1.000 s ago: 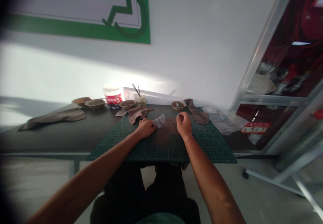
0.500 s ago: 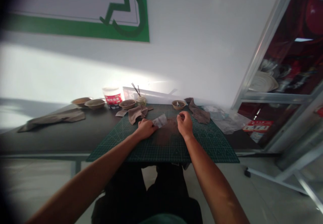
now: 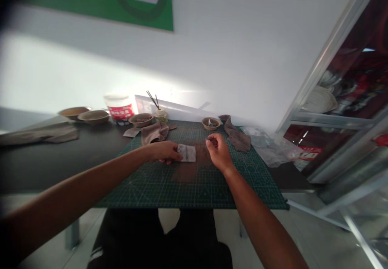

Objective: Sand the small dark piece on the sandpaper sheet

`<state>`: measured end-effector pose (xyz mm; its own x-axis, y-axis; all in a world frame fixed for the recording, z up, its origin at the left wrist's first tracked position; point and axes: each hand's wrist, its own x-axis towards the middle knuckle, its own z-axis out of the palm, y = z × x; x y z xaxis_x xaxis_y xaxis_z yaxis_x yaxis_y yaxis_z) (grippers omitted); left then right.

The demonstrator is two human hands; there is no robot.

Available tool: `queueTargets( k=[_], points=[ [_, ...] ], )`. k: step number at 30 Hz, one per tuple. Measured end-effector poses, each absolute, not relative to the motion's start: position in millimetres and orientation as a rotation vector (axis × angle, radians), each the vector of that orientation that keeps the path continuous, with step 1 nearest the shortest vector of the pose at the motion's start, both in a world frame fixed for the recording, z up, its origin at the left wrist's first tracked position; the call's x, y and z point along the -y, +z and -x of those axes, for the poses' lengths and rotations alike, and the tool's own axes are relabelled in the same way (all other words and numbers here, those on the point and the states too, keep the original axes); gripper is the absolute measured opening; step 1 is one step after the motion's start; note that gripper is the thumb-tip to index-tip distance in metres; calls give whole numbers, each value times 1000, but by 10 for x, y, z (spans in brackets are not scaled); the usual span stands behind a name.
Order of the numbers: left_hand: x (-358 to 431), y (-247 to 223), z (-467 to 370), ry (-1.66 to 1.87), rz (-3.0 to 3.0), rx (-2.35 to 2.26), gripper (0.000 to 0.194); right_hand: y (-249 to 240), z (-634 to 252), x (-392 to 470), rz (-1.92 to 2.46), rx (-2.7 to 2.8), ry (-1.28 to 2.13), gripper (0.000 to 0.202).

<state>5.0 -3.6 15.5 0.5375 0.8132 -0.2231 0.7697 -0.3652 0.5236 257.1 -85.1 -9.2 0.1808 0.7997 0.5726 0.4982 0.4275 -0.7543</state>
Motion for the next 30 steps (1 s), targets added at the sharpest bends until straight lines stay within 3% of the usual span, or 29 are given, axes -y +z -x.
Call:
queueTargets(
  k=[6,14,23,30],
  points=[
    [11,277,74,242,-2413,-1422,32,13,-2492,946,1215,1678,479,19],
    [47,236,240,340,-2677,-942,22,188,-2377,845,1216,1926,624,14],
    [4,9,162,395,-2639,-854,18,165,-2236,608,1119,2277,682,16],
    [-91,83,251,383,-2551,-709,32,0,-2255,518,1170,2305,725,12]
  ],
)
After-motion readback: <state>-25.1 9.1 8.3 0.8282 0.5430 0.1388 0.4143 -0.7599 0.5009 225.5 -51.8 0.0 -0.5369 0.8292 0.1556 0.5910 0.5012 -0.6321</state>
